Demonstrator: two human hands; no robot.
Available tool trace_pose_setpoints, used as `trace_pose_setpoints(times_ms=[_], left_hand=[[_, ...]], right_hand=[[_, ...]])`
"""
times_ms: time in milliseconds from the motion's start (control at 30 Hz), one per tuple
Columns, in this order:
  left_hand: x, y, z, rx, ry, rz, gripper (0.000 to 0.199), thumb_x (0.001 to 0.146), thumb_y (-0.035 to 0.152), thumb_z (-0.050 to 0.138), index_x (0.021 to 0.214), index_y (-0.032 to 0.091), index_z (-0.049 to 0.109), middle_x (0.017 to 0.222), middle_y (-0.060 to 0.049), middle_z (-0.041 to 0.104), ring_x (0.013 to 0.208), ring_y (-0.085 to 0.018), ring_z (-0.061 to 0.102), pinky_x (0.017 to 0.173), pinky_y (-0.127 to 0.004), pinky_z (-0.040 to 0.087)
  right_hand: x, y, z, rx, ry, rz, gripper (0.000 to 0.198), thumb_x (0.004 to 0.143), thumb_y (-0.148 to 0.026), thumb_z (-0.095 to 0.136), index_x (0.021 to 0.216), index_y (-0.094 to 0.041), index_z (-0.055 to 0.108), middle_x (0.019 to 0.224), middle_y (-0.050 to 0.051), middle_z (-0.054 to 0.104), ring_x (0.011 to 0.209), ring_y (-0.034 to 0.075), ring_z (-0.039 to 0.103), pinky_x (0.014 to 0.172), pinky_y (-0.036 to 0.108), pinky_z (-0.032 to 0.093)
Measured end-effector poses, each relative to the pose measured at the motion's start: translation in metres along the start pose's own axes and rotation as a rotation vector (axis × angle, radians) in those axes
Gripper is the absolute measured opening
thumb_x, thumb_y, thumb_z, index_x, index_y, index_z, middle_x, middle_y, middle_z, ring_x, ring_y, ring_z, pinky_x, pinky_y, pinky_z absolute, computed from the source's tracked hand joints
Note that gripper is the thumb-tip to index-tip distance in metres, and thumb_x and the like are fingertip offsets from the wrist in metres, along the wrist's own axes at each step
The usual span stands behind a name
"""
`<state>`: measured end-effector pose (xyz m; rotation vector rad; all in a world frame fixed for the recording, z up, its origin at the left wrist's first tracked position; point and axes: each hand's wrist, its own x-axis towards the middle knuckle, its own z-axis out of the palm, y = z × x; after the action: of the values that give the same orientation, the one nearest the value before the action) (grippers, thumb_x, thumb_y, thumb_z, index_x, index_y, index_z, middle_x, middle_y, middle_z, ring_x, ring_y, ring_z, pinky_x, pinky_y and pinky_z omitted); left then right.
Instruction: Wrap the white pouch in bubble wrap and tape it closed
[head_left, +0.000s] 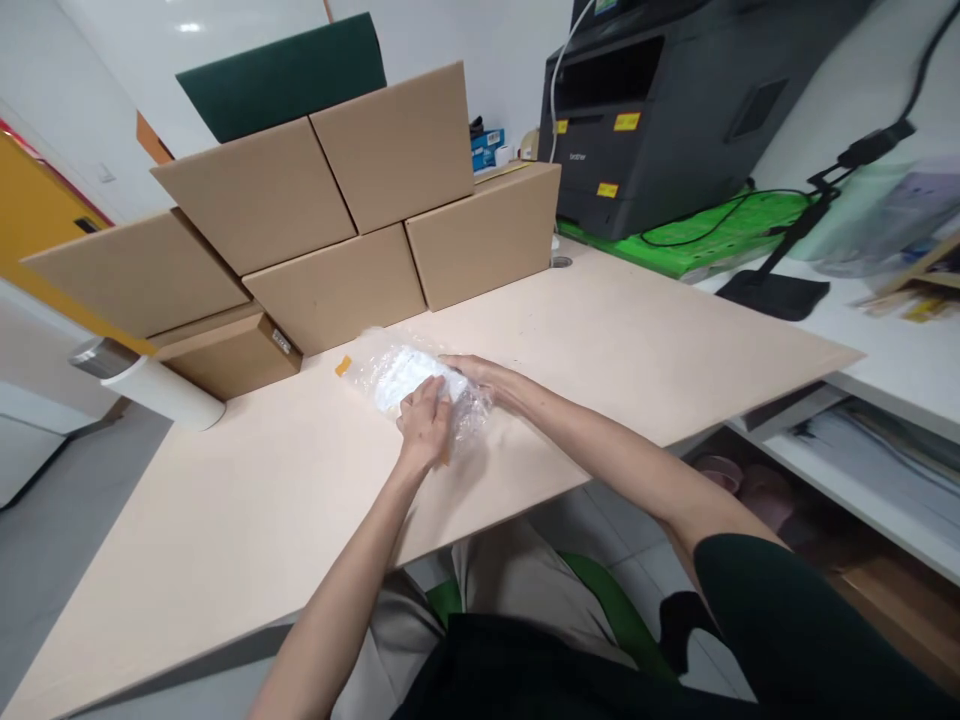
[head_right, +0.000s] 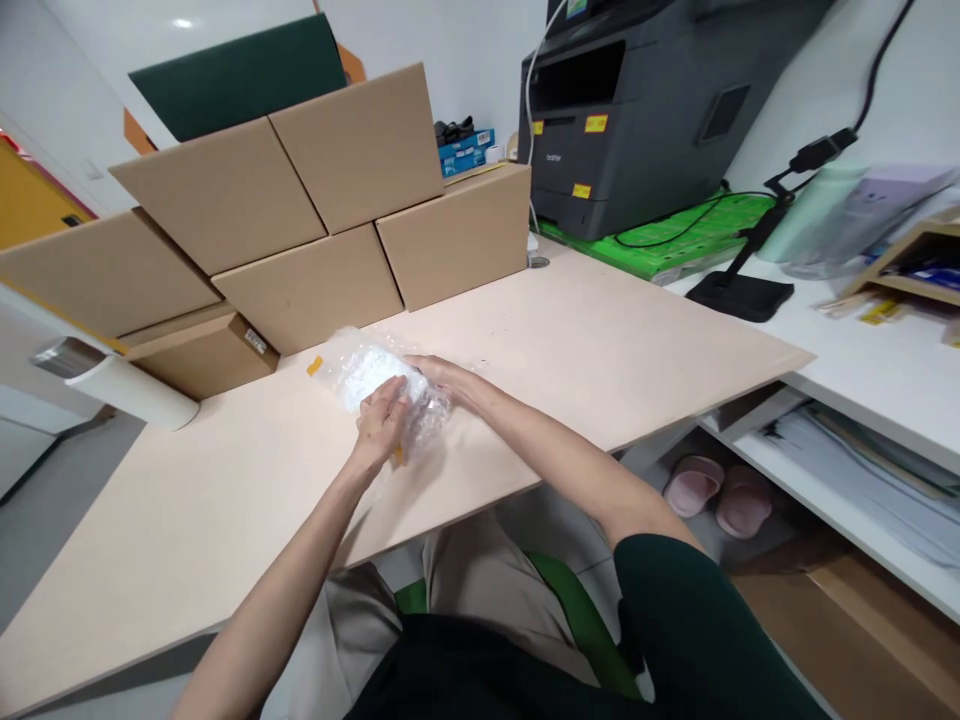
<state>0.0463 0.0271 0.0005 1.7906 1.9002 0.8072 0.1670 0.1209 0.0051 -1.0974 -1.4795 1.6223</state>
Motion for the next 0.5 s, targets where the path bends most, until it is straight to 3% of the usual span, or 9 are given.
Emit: trace_pose_setpoints(times_ms=[100, 200, 300, 367, 433, 500], left_hand=[[0.004, 0.007, 0.009, 0.170, -0.056, -0.017, 0.046, 0.095, 0.033, 0.040, 0.135, 0.025, 0.060, 0.154, -0.008, 0.045, 0.138, -0.038, 0.035, 0.110, -0.062, 0.028], [0.005, 0.009, 0.014, 0.182, -0.033, -0.010, 0.045, 0.095, 0.030, 0.037, 0.134, 0.024, 0.059, 0.151, -0.010, 0.048, 0.136, -0.039, 0.038, 0.108, -0.062, 0.031], [0.003, 0.000, 0.011, 0.071, 0.066, -0.007, 0.047, 0.094, 0.025, 0.036, 0.137, 0.019, 0.054, 0.151, -0.016, 0.045, 0.139, -0.033, 0.038, 0.113, -0.053, 0.029], [0.001, -0.010, 0.008, 0.068, 0.214, -0.051, 0.054, 0.092, 0.031, 0.046, 0.143, 0.014, 0.045, 0.158, -0.020, 0.029, 0.146, -0.034, 0.028, 0.117, -0.053, 0.023], [0.000, -0.019, 0.004, 0.076, 0.317, -0.172, 0.077, 0.085, 0.044, 0.060, 0.149, 0.011, 0.032, 0.161, -0.025, 0.014, 0.149, -0.041, 0.016, 0.118, -0.057, 0.018], [0.001, -0.024, 0.001, -0.004, 0.327, -0.296, 0.099, 0.077, 0.050, 0.070, 0.152, 0.007, 0.021, 0.158, -0.029, 0.015, 0.149, -0.042, 0.015, 0.119, -0.056, 0.018]], right_hand=[[0.005, 0.001, -0.012, -0.587, 0.125, -0.058, 0.025, 0.088, -0.038, 0.058, 0.082, -0.016, 0.067, 0.088, 0.011, 0.070, 0.094, 0.026, 0.063, 0.084, 0.034, 0.049], [0.008, -0.001, -0.017, -0.967, 0.195, -0.057, 0.036, 0.092, -0.042, 0.050, 0.110, -0.014, 0.067, 0.129, 0.019, 0.060, 0.125, 0.034, 0.050, 0.101, 0.042, 0.040], [0.010, -0.002, -0.018, -1.035, 0.166, 0.006, 0.054, 0.095, -0.053, 0.042, 0.126, -0.013, 0.060, 0.139, 0.022, 0.052, 0.131, 0.036, 0.044, 0.103, 0.045, 0.038], [0.010, -0.002, -0.016, -1.028, 0.154, 0.011, 0.064, 0.093, -0.061, 0.043, 0.129, -0.011, 0.057, 0.138, 0.024, 0.053, 0.132, 0.036, 0.044, 0.103, 0.044, 0.038], [0.011, -0.004, -0.012, -1.022, 0.162, 0.014, 0.076, 0.086, -0.071, 0.048, 0.131, -0.009, 0.055, 0.137, 0.026, 0.053, 0.132, 0.038, 0.044, 0.103, 0.046, 0.038], [0.012, -0.007, -0.009, -1.008, 0.172, 0.034, 0.086, 0.078, -0.077, 0.056, 0.129, -0.009, 0.055, 0.136, 0.026, 0.055, 0.131, 0.039, 0.046, 0.103, 0.047, 0.038]])
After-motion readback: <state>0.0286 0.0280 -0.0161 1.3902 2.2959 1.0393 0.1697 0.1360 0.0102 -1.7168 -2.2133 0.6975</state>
